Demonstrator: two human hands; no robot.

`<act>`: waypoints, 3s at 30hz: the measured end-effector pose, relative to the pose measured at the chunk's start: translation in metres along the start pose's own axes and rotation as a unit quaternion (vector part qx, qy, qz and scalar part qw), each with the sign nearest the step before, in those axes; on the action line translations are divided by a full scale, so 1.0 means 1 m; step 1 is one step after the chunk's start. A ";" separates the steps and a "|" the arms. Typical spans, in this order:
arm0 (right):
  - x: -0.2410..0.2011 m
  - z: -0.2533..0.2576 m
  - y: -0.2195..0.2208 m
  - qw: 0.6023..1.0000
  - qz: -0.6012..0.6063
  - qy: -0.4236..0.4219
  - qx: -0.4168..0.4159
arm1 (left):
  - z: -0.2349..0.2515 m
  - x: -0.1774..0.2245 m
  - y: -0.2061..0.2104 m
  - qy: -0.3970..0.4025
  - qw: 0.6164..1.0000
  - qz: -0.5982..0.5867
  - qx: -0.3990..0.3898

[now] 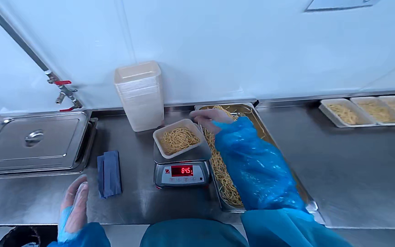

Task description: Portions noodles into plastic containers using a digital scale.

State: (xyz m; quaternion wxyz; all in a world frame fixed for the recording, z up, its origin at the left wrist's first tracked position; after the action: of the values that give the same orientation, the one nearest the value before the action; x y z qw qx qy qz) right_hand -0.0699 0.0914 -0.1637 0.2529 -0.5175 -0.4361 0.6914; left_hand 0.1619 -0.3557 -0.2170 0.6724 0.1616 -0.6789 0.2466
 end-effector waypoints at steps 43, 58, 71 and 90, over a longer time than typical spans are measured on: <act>-0.008 -0.043 0.009 0.993 -0.037 0.095 0.060 | 0.001 -0.060 0.135 -0.073 0.977 -0.054 -0.190; 0.098 -0.200 0.052 0.927 -0.047 0.370 0.041 | -0.001 -0.051 0.131 -0.029 0.981 -0.100 -0.161; -0.044 -0.100 -0.111 0.934 0.124 0.097 0.320 | -0.006 -0.039 0.138 -0.025 0.977 -0.107 -0.181; 0.081 -0.107 0.026 0.917 0.102 0.364 0.127 | -0.010 -0.063 0.094 -0.020 0.990 -0.117 -0.075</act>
State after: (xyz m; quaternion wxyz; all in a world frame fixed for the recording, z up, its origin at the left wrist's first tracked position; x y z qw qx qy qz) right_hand 0.0056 0.1800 -0.2354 0.3860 -0.7384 -0.1674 0.5270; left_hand 0.1212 -0.2799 -0.2905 0.6932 0.1935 -0.6853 0.1117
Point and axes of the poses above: each hand's wrist, its own z-axis towards the middle knuckle, its own y-axis out of the palm, x = y × z, the point moved 8 cm from there along z, towards the middle knuckle, and after that the axes turned 12 degrees about -z, right-handed, at the moved point
